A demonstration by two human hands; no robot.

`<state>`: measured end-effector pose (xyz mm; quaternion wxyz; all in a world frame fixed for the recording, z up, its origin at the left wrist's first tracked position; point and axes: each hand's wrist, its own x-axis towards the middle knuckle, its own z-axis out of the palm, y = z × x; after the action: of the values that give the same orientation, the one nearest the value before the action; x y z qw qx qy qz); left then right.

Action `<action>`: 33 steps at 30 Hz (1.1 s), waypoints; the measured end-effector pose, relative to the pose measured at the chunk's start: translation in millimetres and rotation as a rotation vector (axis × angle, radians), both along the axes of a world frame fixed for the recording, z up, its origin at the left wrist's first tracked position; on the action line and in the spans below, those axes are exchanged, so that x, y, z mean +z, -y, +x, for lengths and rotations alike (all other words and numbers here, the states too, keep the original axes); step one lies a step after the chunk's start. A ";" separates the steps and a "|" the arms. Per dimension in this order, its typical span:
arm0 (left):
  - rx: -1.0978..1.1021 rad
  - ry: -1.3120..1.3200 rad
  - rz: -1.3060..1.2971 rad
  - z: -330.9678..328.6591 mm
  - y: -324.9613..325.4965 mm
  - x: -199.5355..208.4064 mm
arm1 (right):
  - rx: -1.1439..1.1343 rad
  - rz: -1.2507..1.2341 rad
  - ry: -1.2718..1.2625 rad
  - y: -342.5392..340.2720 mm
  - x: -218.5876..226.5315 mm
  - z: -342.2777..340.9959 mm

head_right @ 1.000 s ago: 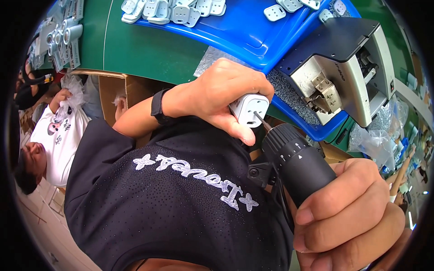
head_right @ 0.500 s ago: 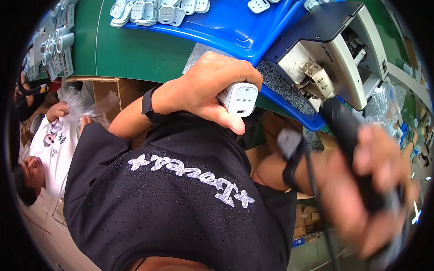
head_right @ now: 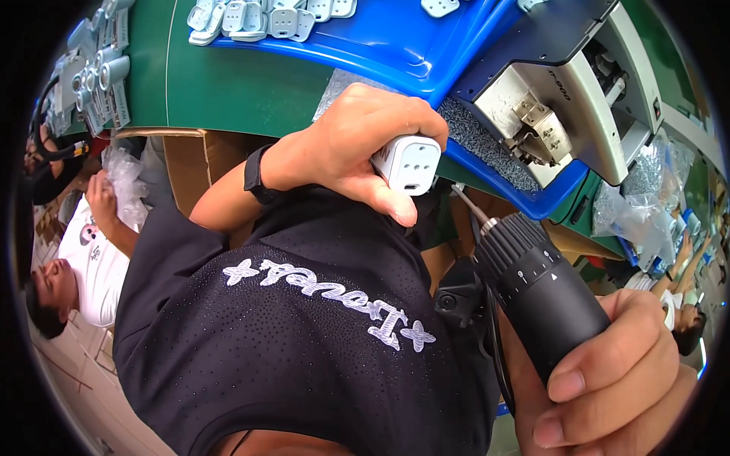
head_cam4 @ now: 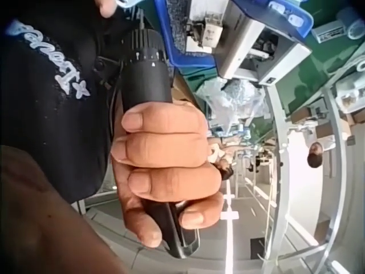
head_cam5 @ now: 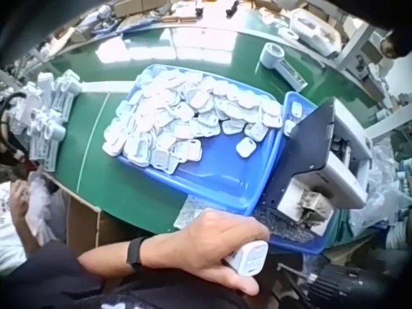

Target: The person picks up a fan base and a back cover, fits them together, and uses a power screwdriver to fasten them. They then place the completed unit onto the table and repeat the process with another fan.

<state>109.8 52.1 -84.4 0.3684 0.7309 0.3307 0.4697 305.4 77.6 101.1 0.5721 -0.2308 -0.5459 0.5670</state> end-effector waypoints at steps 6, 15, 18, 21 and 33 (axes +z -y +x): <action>0.012 0.030 0.006 1.0 -0.5 2.8 | -0.173 0.065 0.094 -18.9 -25.9 36.8; 0.018 0.060 0.041 0.4 -4.6 -0.3 | -0.118 -0.128 0.087 -12.7 -50.6 43.6; 0.001 0.060 0.040 1.9 -0.8 1.6 | -0.063 -0.112 -0.055 4.6 -26.5 29.0; 0.009 0.056 0.018 1.2 -0.9 2.8 | -0.006 -0.071 0.007 -2.1 -5.5 9.3; 0.005 0.085 0.053 2.2 -1.6 -2.0 | 0.075 -0.010 -0.047 -18.9 -14.3 -19.3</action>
<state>111.9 53.7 -86.4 0.3615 0.7191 0.3041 0.5097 286.1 96.5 86.8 0.5620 -0.1999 -0.5378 0.5958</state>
